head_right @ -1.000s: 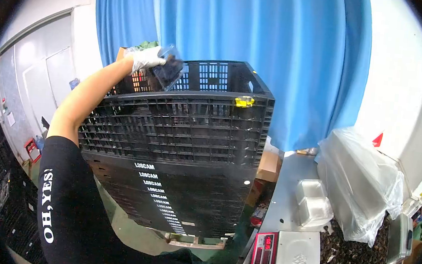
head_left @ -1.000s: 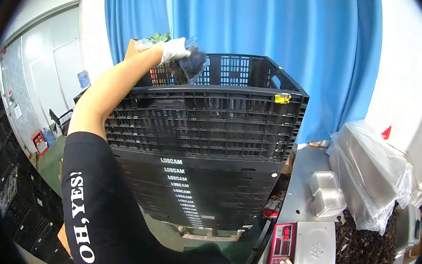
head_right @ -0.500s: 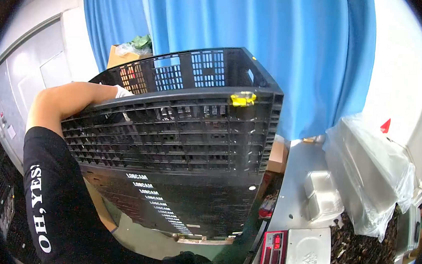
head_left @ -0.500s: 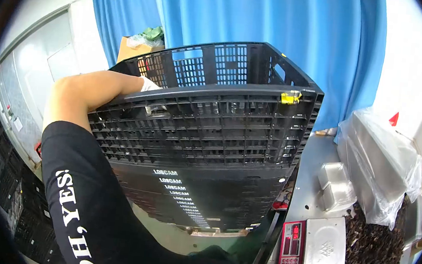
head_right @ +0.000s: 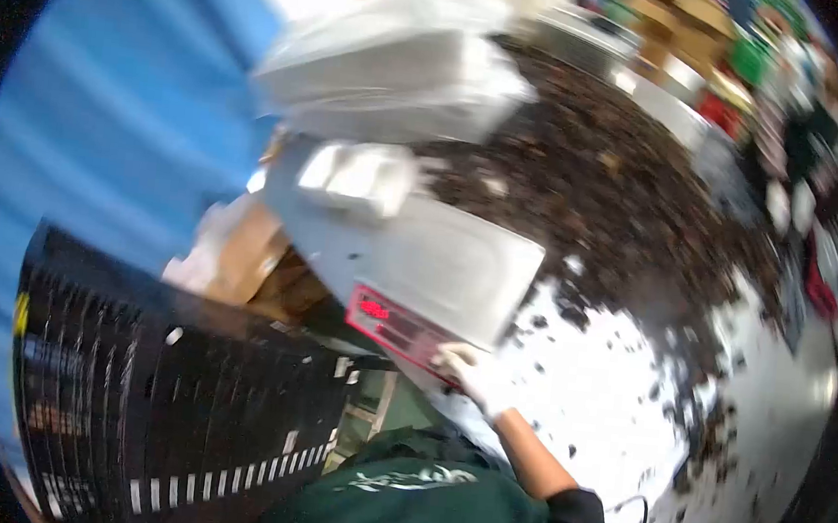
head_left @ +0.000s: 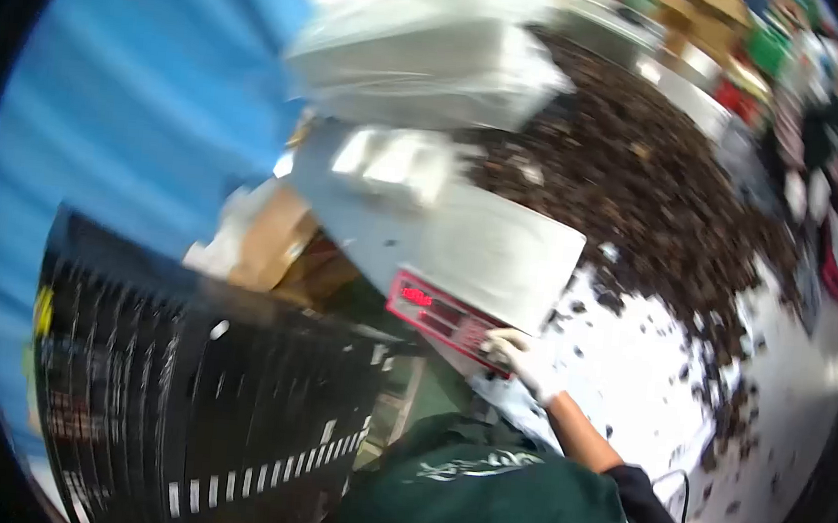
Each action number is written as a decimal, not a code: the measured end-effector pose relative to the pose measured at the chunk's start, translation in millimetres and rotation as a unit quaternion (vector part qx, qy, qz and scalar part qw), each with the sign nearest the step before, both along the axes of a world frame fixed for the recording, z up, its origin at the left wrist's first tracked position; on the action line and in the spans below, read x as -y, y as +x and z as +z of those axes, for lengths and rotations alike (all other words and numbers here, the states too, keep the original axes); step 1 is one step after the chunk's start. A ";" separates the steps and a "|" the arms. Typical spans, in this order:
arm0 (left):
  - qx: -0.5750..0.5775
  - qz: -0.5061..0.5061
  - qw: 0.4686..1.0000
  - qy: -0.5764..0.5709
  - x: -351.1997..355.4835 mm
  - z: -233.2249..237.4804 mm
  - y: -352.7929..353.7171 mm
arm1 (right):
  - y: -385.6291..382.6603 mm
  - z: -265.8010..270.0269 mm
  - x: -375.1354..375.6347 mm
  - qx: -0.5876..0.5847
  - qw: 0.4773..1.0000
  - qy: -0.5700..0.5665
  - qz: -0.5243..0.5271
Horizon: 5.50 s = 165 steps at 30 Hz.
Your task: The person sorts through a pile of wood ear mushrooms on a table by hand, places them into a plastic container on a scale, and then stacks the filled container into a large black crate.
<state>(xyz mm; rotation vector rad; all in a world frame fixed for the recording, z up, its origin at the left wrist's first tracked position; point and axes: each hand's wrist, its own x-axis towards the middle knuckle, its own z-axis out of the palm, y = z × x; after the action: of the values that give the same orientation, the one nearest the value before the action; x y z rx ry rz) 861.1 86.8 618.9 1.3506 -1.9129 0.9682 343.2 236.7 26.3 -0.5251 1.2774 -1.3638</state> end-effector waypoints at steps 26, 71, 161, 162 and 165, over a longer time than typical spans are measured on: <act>-0.080 -0.355 0.787 0.497 317.6 -614.8 -477.3 | 1.1 -107.1 -226.1 -0.369 0.843 0.327 -0.213; -0.140 -0.478 0.719 0.485 -8.3 -497.4 -470.8 | -77.0 -81.2 -327.7 -0.356 0.734 0.357 -0.456; 0.087 -0.570 0.526 0.625 -145.4 -657.1 -399.1 | -131.2 -57.3 -185.0 -0.671 0.686 0.278 -0.029; 0.079 -0.568 0.526 0.628 -145.2 -657.6 -396.8 | -118.4 -55.4 -184.3 -0.663 0.701 0.263 0.009; 0.070 -0.557 0.528 0.638 -145.1 -659.4 -391.3 | -81.7 -60.6 -211.2 -0.683 0.704 0.190 0.047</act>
<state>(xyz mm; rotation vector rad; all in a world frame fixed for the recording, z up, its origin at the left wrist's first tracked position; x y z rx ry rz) 469.8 231.9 -40.5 0.1031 -2.9061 -1.2616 261.4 447.9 -34.4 -1.3978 2.5696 -0.3726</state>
